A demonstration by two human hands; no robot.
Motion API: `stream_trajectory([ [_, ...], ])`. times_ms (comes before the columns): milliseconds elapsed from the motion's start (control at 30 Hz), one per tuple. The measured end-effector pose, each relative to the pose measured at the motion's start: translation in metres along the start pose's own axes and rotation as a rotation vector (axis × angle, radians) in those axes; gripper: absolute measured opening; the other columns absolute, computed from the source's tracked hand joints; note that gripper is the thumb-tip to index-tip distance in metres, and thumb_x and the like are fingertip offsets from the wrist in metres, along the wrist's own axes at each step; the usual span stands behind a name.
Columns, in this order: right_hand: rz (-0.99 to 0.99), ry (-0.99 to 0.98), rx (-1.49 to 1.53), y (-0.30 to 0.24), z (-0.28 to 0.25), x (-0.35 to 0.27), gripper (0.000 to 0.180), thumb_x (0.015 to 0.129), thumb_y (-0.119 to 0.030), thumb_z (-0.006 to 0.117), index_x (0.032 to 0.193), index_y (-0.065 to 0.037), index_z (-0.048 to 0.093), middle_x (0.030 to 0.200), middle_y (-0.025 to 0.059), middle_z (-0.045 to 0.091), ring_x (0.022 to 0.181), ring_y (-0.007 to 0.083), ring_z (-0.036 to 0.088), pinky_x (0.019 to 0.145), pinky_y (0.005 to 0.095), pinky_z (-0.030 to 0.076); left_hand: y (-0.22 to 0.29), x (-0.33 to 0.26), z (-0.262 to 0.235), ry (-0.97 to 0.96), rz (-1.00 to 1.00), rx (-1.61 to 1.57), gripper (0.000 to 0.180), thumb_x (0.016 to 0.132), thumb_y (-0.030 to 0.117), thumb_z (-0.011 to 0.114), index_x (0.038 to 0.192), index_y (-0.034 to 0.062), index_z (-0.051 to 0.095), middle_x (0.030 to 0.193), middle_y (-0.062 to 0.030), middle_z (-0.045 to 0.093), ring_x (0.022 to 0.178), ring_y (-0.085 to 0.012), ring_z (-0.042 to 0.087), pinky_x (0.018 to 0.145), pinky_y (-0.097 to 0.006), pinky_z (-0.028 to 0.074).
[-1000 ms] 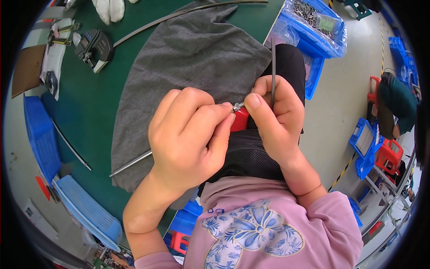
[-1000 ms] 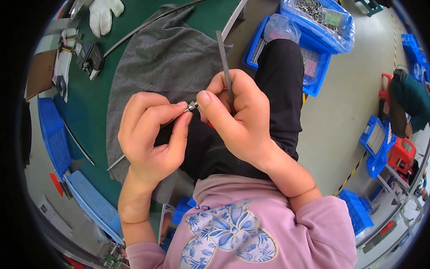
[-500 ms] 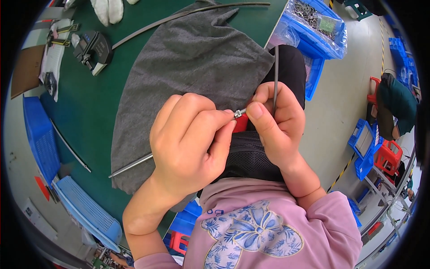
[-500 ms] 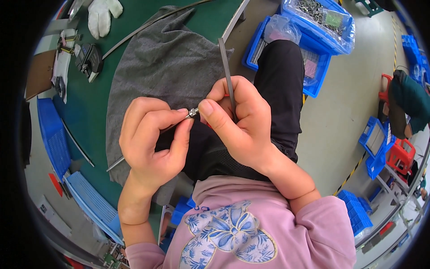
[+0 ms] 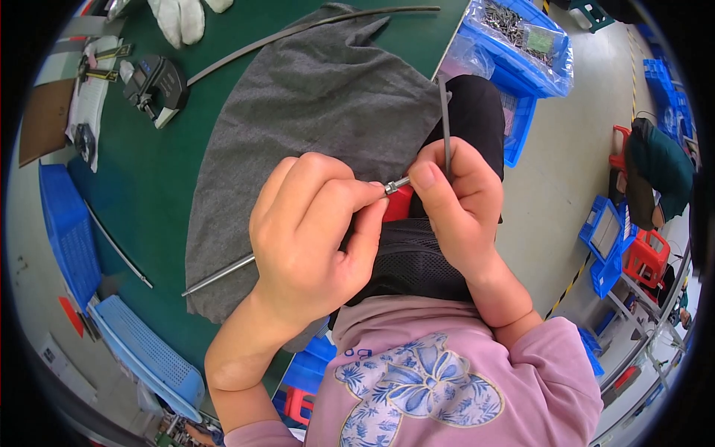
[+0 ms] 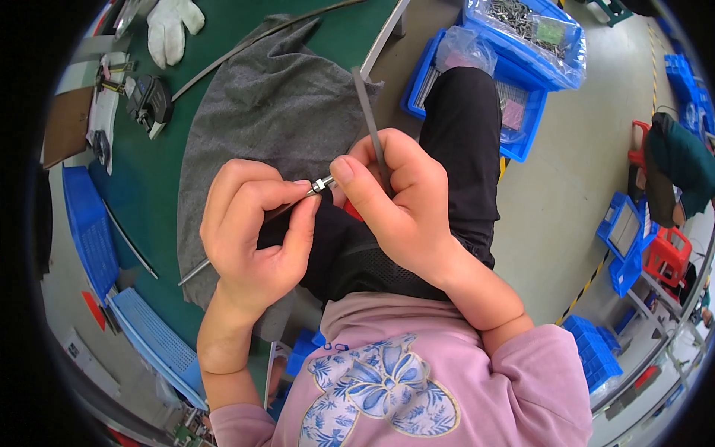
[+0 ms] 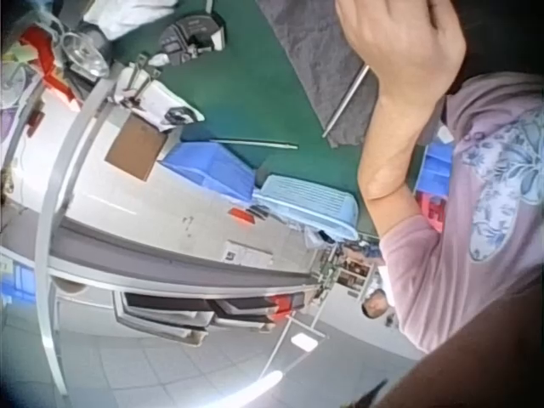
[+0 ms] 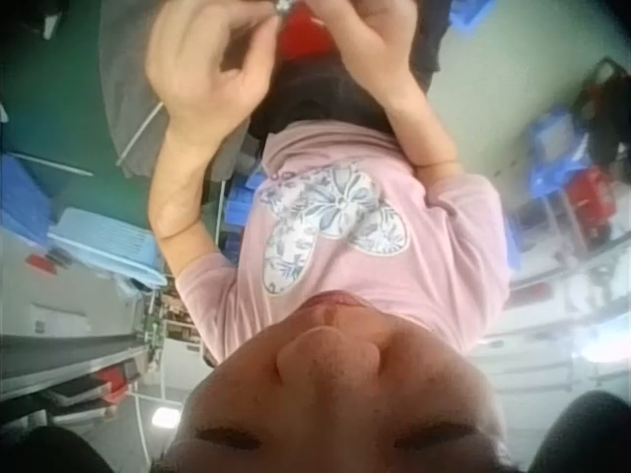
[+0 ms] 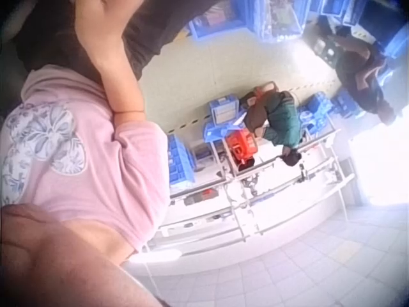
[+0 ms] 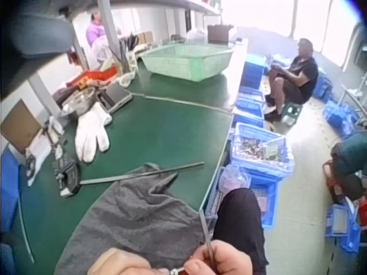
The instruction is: Use a hand file to smooth and finish a small metal component at an industrial workbench.
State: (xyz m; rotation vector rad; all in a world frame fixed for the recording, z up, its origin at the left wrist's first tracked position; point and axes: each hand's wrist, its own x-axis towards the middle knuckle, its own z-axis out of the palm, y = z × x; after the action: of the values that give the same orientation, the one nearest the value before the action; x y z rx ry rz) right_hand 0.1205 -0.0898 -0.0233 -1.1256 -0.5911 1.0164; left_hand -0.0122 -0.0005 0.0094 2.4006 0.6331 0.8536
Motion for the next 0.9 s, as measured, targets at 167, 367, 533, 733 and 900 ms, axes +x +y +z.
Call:
stream_trajectory([
  [167,-0.054,-0.001,-0.133,-0.002,-0.001,0.001,0.013,0.093,-0.009,0.061,0.086,0.0,0.054,0.067,0.0028,0.059,0.058,0.0046,0.054,0.052,0.018,0.04,0.003,-0.001,0.003,0.011,-0.057,-0.033,0.023,0.061,-0.005,0.074,0.077,0.0035,0.061,0.074,-0.0078,0.054,0.063,-0.0242,0.053,0.053,-0.033,0.041],
  [367,-0.005,0.03,-0.116,-0.002,0.005,0.0,0.016,0.093,-0.01,0.061,0.084,0.0,0.053,0.066,0.0019,0.058,0.057,0.0049,0.054,0.05,0.0188,0.04,-0.002,-0.003,0.0,0.011,-0.054,-0.039,0.022,0.061,-0.004,0.073,0.078,0.004,0.062,0.074,-0.0073,0.054,0.063,-0.024,0.053,0.053,-0.033,0.041],
  [533,-0.108,0.052,-0.135,-0.002,0.011,0.002,0.017,0.092,-0.009,0.063,0.081,-0.001,0.053,0.064,0.0003,0.055,0.055,0.0037,0.049,0.049,0.0193,0.037,0.002,0.0,-0.005,0.025,-0.063,-0.014,0.022,0.062,-0.004,0.072,0.081,0.0037,0.063,0.075,-0.0079,0.055,0.064,-0.0241,0.054,0.054,-0.033,0.042],
  [733,-0.38,0.037,-0.225,-0.017,0.024,0.013,0.02,0.087,-0.009,0.067,0.076,-0.001,0.053,0.06,0.0003,0.049,0.051,0.0034,0.039,0.045,0.022,0.03,0.019,0.006,-0.026,0.041,-0.011,0.048,0.023,0.068,-0.003,0.071,0.09,0.0016,0.067,0.08,-0.0097,0.058,0.065,-0.0237,0.058,0.055,-0.031,0.046],
  [900,-0.546,-0.002,-0.268,-0.042,0.038,0.009,0.02,0.087,-0.009,0.067,0.077,-0.001,0.053,0.059,0.0006,0.047,0.051,0.0037,0.037,0.044,0.0227,0.029,0.035,0.009,-0.047,0.106,0.039,-0.02,0.019,0.075,-0.006,0.07,0.092,-0.0005,0.068,0.08,-0.0091,0.059,0.062,-0.0165,0.057,0.05,-0.024,0.046],
])
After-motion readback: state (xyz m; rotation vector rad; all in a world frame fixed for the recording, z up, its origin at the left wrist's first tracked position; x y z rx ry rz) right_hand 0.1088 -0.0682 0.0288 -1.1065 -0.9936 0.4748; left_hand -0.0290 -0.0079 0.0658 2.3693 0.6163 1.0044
